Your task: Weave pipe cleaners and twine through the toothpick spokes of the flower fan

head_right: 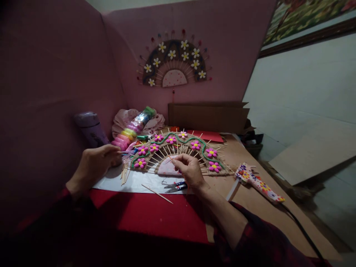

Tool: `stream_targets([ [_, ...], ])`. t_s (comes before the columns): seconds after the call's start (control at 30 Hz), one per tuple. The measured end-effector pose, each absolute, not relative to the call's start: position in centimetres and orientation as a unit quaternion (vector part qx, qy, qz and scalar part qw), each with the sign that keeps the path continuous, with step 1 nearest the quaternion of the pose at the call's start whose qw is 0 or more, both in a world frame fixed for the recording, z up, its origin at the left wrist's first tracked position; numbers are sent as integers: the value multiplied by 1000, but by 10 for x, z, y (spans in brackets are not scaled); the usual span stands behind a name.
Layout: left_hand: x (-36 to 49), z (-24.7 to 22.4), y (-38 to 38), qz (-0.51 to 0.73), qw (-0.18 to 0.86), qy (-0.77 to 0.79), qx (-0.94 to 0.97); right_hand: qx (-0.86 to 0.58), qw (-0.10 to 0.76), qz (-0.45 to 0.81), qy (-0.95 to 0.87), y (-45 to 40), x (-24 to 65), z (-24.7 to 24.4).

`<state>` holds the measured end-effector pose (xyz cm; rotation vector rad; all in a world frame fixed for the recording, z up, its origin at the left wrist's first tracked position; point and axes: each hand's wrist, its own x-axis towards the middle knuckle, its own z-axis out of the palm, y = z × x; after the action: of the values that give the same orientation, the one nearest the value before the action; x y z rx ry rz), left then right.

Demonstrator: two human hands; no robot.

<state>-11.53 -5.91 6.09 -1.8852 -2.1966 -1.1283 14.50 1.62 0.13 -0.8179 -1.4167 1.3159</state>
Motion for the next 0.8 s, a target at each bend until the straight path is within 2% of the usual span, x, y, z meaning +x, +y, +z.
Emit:
stream_targets([
  [0.13,-61,45,-39,-499,-334,-577,-553,-318,496,524,-615,13,143,2],
  [0.3,-21,30,-13,-548,-589,-410,-430,-300,514,488,-639,13,142,-2],
  [0.4,-14,20,-4,-542,-656,-364,-380,-293,523,481,-640,10,142,-2],
  [0.53,-12,6,-4,-536,-692,-347,-338,-263,533,495,-634,-1,145,6],
  [0.67,-10,3,-7,-516,-730,-315,-317,-184,481,533,-671,-21,154,28],
  [0.8,-14,2,-6,-509,-747,-302,-301,-94,408,518,-746,-41,165,54],
])
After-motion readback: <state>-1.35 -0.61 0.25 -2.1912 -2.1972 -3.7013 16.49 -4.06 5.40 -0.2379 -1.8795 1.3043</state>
